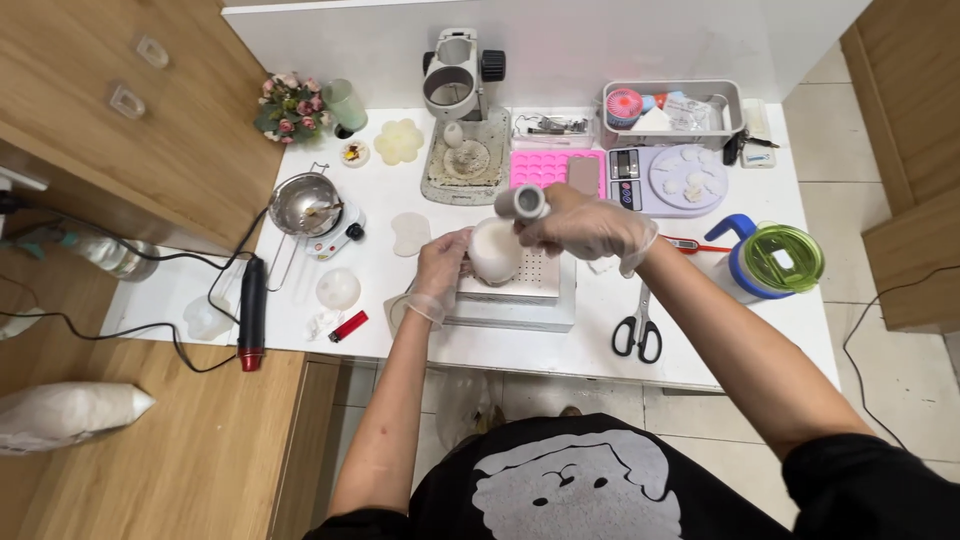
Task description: Centering and preparing a core or wick inside a spherical candle mold on a workbench.
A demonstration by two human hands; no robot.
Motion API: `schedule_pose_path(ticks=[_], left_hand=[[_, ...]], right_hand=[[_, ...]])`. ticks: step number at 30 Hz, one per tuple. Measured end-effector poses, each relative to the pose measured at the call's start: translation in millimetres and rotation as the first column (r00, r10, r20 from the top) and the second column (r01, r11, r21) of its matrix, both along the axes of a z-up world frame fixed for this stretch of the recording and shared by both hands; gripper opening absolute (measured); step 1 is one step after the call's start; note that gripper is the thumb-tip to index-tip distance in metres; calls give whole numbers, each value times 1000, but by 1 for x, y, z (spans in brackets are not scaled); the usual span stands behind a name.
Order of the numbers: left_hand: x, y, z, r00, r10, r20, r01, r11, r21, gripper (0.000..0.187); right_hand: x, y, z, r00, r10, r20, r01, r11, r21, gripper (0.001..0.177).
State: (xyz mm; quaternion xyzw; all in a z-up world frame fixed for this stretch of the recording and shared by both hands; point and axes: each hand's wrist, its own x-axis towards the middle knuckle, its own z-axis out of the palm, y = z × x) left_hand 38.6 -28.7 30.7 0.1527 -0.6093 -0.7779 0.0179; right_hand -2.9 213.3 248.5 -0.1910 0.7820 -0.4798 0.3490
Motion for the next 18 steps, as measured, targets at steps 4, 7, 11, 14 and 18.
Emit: schedule_pose_path(ticks=[4,7,11,14,18], left_hand=[[-1,-1,9,999,-25,28,28,992,-125,29],[0,-3,7,999,-33,6,34,978,-204,28],[4,4,36,998,-33,54,43,980,-196,28],[0,0,21,999,-44,12,46,974,-222,27],[-1,0,29,998,-55,16,57,974,-217,26]], right_hand=[[3,-3,4,999,38,10,-39,995,91,36],[7,-9,-5,996,91,-1,-90,989,114,36],[24,-12,18,988,136,75,-147,975,165,42],[-12,-5,-28,996,-44,75,44,999,13,36],[10,-11,7,985,167,34,-170,970,172,37]])
